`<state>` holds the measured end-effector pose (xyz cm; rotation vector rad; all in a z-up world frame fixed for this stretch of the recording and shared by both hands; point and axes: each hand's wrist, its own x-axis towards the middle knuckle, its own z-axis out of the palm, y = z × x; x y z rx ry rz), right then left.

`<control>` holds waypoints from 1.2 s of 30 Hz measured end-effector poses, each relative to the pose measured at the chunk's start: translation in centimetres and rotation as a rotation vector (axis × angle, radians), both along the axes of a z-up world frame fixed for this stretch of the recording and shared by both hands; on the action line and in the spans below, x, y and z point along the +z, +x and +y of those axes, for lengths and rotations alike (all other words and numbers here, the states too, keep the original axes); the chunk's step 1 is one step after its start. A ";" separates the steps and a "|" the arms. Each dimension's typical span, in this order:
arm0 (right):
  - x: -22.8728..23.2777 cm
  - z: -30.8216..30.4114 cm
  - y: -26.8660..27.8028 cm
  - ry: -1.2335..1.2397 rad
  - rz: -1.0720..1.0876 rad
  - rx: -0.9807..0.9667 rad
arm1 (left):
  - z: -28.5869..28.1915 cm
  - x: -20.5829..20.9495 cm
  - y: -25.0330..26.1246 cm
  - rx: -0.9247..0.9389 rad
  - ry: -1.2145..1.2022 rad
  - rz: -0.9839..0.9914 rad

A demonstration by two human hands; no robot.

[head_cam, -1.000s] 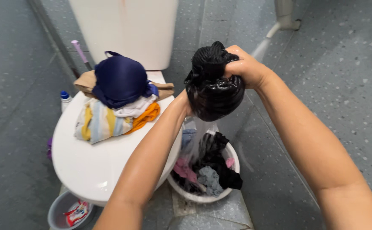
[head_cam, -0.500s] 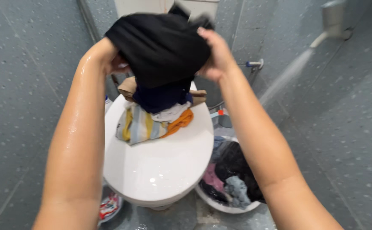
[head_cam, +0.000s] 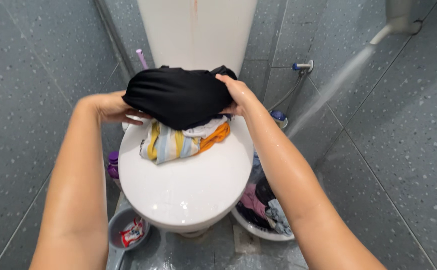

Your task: The person washes clothes by rinsing and wringing them out under running water and in a basin, places them onto a toilet lid, dumps water from the basin, and dries their hands with a hanging towel.

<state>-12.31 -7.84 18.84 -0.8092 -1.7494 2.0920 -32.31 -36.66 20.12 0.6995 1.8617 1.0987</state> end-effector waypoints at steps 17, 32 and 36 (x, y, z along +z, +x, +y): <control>1.4 1.1 5.2 0.733 -0.103 -0.257 | 16.2 2.8 17.1 0.277 0.018 1.235; -16.5 21.7 18.0 0.410 -0.206 -0.295 | 17.9 0.9 17.0 0.404 0.135 1.471; -22.8 21.1 20.3 0.493 -0.289 -0.231 | 19.4 0.2 20.6 0.457 0.411 1.693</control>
